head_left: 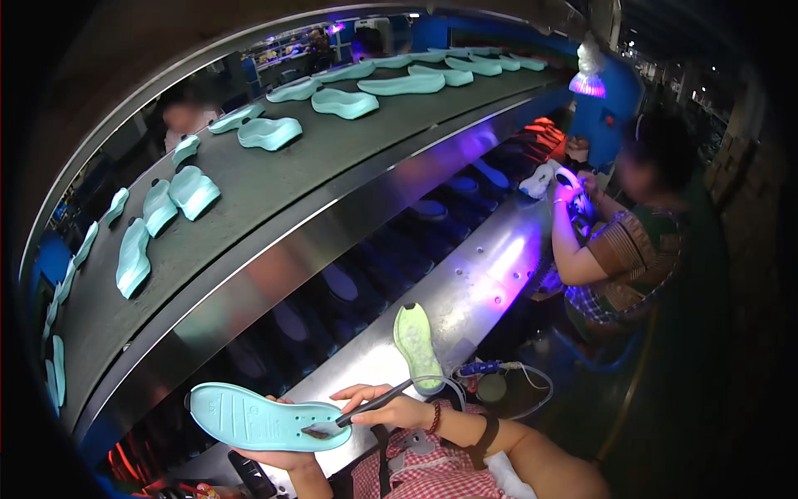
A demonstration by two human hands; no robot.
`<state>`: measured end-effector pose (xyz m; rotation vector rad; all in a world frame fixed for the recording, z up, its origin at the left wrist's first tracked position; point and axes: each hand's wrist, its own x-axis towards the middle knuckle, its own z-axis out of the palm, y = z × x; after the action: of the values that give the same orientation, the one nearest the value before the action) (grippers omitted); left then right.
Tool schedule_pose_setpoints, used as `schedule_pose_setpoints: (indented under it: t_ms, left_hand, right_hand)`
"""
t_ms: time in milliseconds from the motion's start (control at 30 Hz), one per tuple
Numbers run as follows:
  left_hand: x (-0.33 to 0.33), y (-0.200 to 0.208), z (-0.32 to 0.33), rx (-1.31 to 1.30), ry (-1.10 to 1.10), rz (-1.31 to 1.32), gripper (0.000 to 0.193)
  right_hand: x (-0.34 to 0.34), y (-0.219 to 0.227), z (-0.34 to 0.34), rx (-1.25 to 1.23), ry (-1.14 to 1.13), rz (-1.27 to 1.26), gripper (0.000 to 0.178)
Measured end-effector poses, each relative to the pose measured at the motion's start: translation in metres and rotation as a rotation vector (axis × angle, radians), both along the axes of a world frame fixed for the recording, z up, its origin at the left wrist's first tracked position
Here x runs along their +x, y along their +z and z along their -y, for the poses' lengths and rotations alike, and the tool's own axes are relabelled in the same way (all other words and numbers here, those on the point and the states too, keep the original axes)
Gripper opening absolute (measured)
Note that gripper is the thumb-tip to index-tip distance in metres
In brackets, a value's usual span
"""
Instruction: Applying adhesive to shoe soles with a brush in a manufacturing line.
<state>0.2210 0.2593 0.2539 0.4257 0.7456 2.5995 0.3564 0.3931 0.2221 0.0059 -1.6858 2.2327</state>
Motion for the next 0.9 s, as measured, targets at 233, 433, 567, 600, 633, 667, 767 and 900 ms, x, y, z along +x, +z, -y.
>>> schedule_pose_setpoints:
  t_ms: [233,433,567,600,633,667,767,900]
  left_hand:
    - [0.005,0.002,-0.013,0.026,-0.027,-0.060,0.074]
    - [0.035,0.022,-0.016,0.093,-0.109,0.066,0.074]
    - [0.057,0.012,-0.026,0.139,-0.112,-0.100,0.060]
    - [0.047,0.000,-0.022,0.136,-0.154,-0.104,0.060]
    - [0.043,-0.003,-0.023,0.136,-0.188,-0.103,0.059]
    - [0.041,-0.004,-0.022,0.126,-0.204,-0.089,0.058]
    - [0.036,-0.001,-0.020,0.156,-0.245,-0.065,0.059]
    - [0.015,-0.013,-0.018,0.170,-0.390,-0.069,0.066]
  right_hand:
    - [0.004,-0.003,-0.008,-0.316,0.142,-0.006,0.022]
    - [0.005,0.019,-0.001,-0.678,0.238,-0.017,0.020]
    - [-0.001,0.013,0.018,-0.793,0.184,-0.032,0.021]
    - [-0.002,0.014,0.017,-0.793,0.172,-0.037,0.021]
    - [-0.001,0.016,0.016,-0.552,0.087,-0.051,0.021]
    - [0.001,0.018,0.014,-0.311,0.004,-0.062,0.021]
    - [0.005,0.028,0.015,-0.050,-0.066,-0.137,0.022]
    - [0.006,0.035,0.006,0.189,-0.008,-0.024,0.025]
